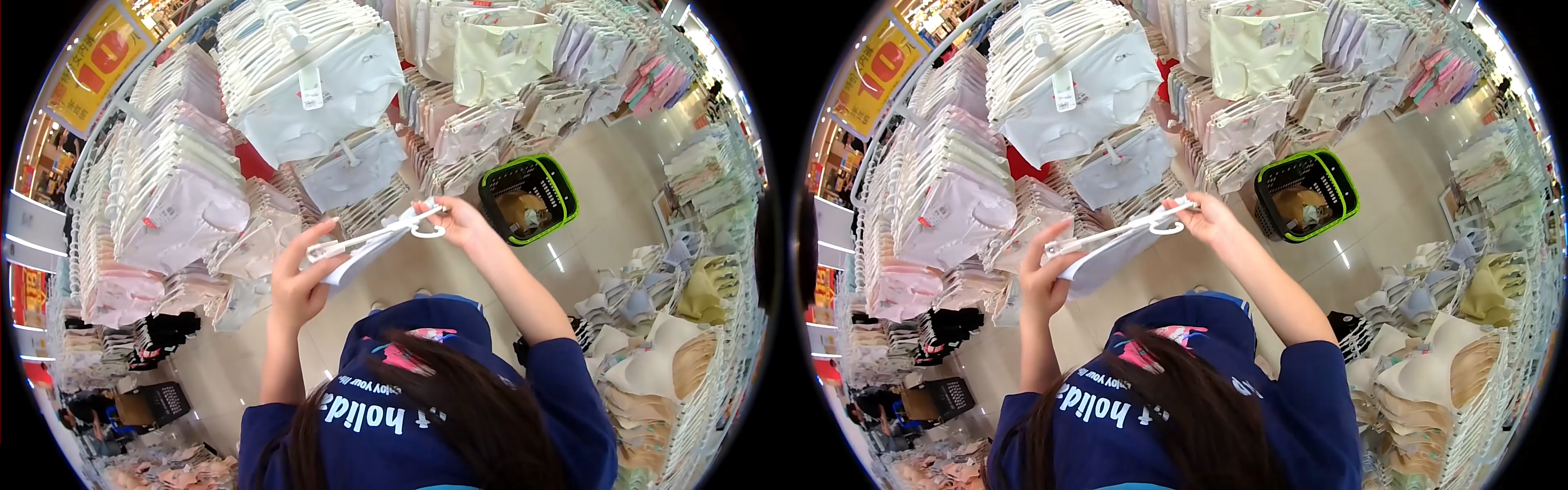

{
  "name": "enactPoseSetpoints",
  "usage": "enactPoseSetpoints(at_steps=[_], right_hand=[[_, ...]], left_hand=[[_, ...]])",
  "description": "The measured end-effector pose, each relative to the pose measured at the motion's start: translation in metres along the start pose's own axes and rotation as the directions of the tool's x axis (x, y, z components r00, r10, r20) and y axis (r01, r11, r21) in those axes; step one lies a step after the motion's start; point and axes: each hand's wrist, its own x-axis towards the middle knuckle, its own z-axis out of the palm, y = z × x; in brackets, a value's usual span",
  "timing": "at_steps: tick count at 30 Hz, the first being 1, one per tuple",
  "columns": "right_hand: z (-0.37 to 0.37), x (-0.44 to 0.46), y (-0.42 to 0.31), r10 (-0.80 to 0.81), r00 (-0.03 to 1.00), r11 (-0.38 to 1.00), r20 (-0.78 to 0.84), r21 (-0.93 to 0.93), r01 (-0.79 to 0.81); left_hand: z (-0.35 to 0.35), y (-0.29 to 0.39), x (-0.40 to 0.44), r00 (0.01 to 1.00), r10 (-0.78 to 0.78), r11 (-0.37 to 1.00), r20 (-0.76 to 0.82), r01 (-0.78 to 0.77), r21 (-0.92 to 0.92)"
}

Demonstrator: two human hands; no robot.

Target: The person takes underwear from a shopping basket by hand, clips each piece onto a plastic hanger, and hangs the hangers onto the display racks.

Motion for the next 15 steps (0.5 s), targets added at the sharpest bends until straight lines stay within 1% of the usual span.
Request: enactPoseSetpoints(at_steps=[1, 2, 3, 4, 5, 6, 7, 8, 9, 10, 11, 12, 13, 14, 15], right_hand=[[-0.010, 0.004, 0.007, -0.033, 0.999, 0.996, 0.001, -0.084, 0.033], [-0.030, 0.014, 0.008, 0.088, 0.993, 0.996, 0.074, -0.013, -0.087], [-0.045, 0.020, 0.012, 0.085, 0.995, 0.992, 0.061, -0.100, -0.079], [-0.045, 0.013, 0.018, 0.082, 0.996, 0.980, 0.047, -0.186, -0.072], [-0.045, 0.005, 0.022, 0.168, 0.983, 0.969, -0.077, -0.171, -0.179], [-0.042, -0.005, 0.024, 0.065, 0.982, 0.913, -0.176, -0.386, -0.129], [-0.041, -0.014, 0.025, -0.057, 0.968, 0.805, -0.245, -0.585, -0.101], [-0.043, -0.018, 0.024, -0.189, 0.941, 0.649, -0.281, -0.755, -0.095], [-0.041, -0.025, 0.021, -0.311, 0.935, 0.474, -0.172, -0.880, -0.004], [-0.035, -0.027, 0.021, -0.404, 0.914, 0.371, 0.027, -0.909, 0.191], [-0.029, -0.031, 0.022, -0.470, 0.853, 0.253, 0.227, -0.891, 0.376], [-0.014, -0.042, 0.025, -0.511, 0.752, 0.124, 0.416, -0.830, 0.543], [0.003, -0.051, 0.028, -0.420, 0.706, 0.053, 0.569, -0.762, 0.646], [0.022, -0.059, 0.032, -0.315, 0.637, -0.008, 0.703, -0.673, 0.739], [0.038, -0.066, 0.040, -0.237, 0.609, -0.046, 0.757, -0.635, 0.771]], left_hand=[[0.005, -0.004, 0.003, 0.999, 0.019, 0.997, -0.033, -0.022, -0.070], [0.006, -0.004, 0.003, 1.000, -0.012, 0.996, 0.003, 0.012, -0.088], [0.006, -0.004, 0.002, 0.998, -0.042, 0.994, 0.038, 0.046, -0.103], [0.006, -0.005, 0.002, 0.995, -0.072, 0.990, 0.074, 0.080, -0.118], [0.007, -0.005, 0.004, 0.993, -0.080, 0.986, 0.089, 0.092, -0.136], [0.008, -0.005, 0.005, 0.990, -0.092, 0.982, 0.105, 0.107, -0.154], [0.008, -0.004, 0.006, 0.987, -0.104, 0.977, 0.120, 0.123, -0.171], [0.007, -0.003, 0.008, 0.984, -0.098, 0.980, 0.152, 0.122, -0.158], [0.005, -0.002, 0.011, 0.979, -0.092, 0.982, 0.182, 0.120, -0.144], [0.004, -0.003, 0.014, 0.974, -0.088, 0.985, 0.211, 0.117, -0.130], [0.004, -0.005, 0.015, 0.963, -0.104, 0.982, 0.250, 0.139, -0.127], [0.005, -0.007, 0.015, 0.950, -0.119, 0.979, 0.289, 0.161, -0.126], [0.006, -0.008, 0.016, 0.936, -0.131, 0.975, 0.327, 0.181, -0.128], [0.009, -0.009, 0.016, 0.935, -0.128, 0.977, 0.332, 0.177, -0.122], [0.012, -0.010, 0.018, 0.934, -0.122, 0.979, 0.335, 0.170, -0.116]])
